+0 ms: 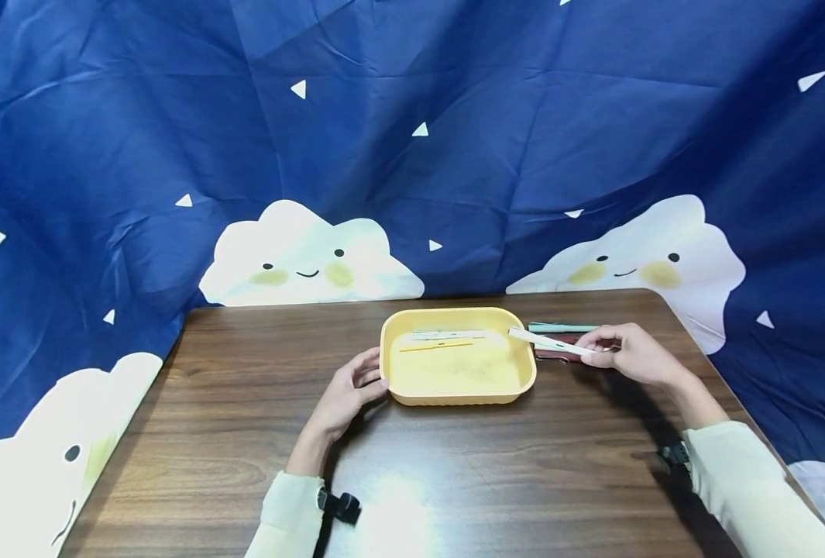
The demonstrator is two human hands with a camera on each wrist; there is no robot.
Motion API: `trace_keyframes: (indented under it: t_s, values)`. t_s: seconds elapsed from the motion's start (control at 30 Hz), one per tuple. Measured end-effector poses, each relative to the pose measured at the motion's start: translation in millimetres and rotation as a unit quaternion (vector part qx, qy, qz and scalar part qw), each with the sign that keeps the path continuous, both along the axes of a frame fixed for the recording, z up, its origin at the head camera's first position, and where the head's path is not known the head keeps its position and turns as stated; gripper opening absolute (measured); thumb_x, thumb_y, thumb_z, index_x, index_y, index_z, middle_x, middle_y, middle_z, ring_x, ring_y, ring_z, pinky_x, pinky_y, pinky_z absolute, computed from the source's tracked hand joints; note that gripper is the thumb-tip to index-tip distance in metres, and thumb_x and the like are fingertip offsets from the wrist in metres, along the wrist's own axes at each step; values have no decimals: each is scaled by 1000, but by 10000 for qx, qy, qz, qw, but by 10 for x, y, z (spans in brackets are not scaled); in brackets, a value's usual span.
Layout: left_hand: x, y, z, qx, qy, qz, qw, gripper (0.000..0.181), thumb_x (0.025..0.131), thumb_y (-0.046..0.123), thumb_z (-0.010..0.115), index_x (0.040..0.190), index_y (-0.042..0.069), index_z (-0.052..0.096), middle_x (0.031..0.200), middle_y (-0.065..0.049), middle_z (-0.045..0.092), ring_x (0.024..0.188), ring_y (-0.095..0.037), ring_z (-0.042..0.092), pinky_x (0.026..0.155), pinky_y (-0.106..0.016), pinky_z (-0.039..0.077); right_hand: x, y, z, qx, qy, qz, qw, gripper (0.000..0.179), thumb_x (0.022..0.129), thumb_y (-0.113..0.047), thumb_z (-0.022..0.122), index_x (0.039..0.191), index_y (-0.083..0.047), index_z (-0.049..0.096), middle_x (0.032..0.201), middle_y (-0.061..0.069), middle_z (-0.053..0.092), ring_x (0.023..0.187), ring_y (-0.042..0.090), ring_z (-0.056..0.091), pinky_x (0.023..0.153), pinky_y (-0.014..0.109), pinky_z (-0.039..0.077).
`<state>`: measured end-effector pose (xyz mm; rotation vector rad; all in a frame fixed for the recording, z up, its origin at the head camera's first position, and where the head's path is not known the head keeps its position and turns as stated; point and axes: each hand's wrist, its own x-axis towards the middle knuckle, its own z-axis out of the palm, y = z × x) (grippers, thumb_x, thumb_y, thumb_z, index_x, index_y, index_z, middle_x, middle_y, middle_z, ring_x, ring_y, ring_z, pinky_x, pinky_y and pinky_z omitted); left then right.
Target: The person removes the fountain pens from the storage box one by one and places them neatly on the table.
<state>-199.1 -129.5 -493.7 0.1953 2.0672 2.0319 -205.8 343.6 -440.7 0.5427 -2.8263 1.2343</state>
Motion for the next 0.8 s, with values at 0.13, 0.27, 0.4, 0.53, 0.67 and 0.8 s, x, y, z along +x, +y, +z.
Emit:
trace_keyframes:
  t_s: [0.13, 0.27, 0.4, 0.53, 0.67, 0.8]
  values:
    - [0, -4, -12, -12, -35, 19, 10000, 63, 92, -3, 67, 150, -3, 42, 141, -22, 52, 127, -36, 54, 95, -31, 51, 14, 77, -89, -20, -23, -60, 10000, 10, 84, 0, 79, 93, -1, 74, 78, -1, 63, 72, 6, 54, 62, 21, 45]
    - [-11, -5, -18, 1, -28, 40, 10000, 63, 92, -4, 67, 150, -3, 42, 142, -22, 52, 127, -36, 53, 95, -30, 51, 49, 160, -159, 13, -35, -55, 10000, 11, 83, 2, 79, 93, 1, 73, 77, -3, 62, 70, 5, 53, 61, 19, 43]
    - [-23, -1, -20, 87, -18, 72, 9999, 62, 91, -5, 67, 149, -2, 44, 141, -22, 52, 127, -36, 54, 94, -29, 51, 78, 245, -214, 43, -28, 0, 10000, 12, 83, 5, 78, 93, 2, 73, 76, -2, 62, 70, 6, 53, 60, 20, 43]
    - [-22, 4, -20, 167, -60, 92, 9998, 63, 91, -5, 68, 149, -3, 44, 140, -22, 53, 127, -35, 54, 92, -28, 52, 92, 322, -273, 125, 36, -31, 9999, 11, 82, 7, 77, 92, 3, 73, 75, -1, 62, 69, 6, 53, 60, 20, 42]
    - [-21, 12, -20, 154, -42, 133, 9998, 63, 91, -5, 68, 149, -3, 43, 140, -22, 53, 126, -36, 54, 91, -27, 52, 96, 369, -310, 165, 83, 27, 9998, 12, 82, 9, 76, 92, 3, 73, 75, -1, 63, 69, 6, 53, 59, 19, 43]
    - [-20, 16, -20, 104, -19, 182, 9998, 63, 90, -5, 68, 148, -4, 44, 140, -23, 53, 126, -37, 54, 91, -26, 51, 92, 388, -334, 283, 153, 149, 9994, 11, 82, 6, 78, 91, 1, 73, 76, -5, 63, 69, 3, 54, 60, 18, 43]
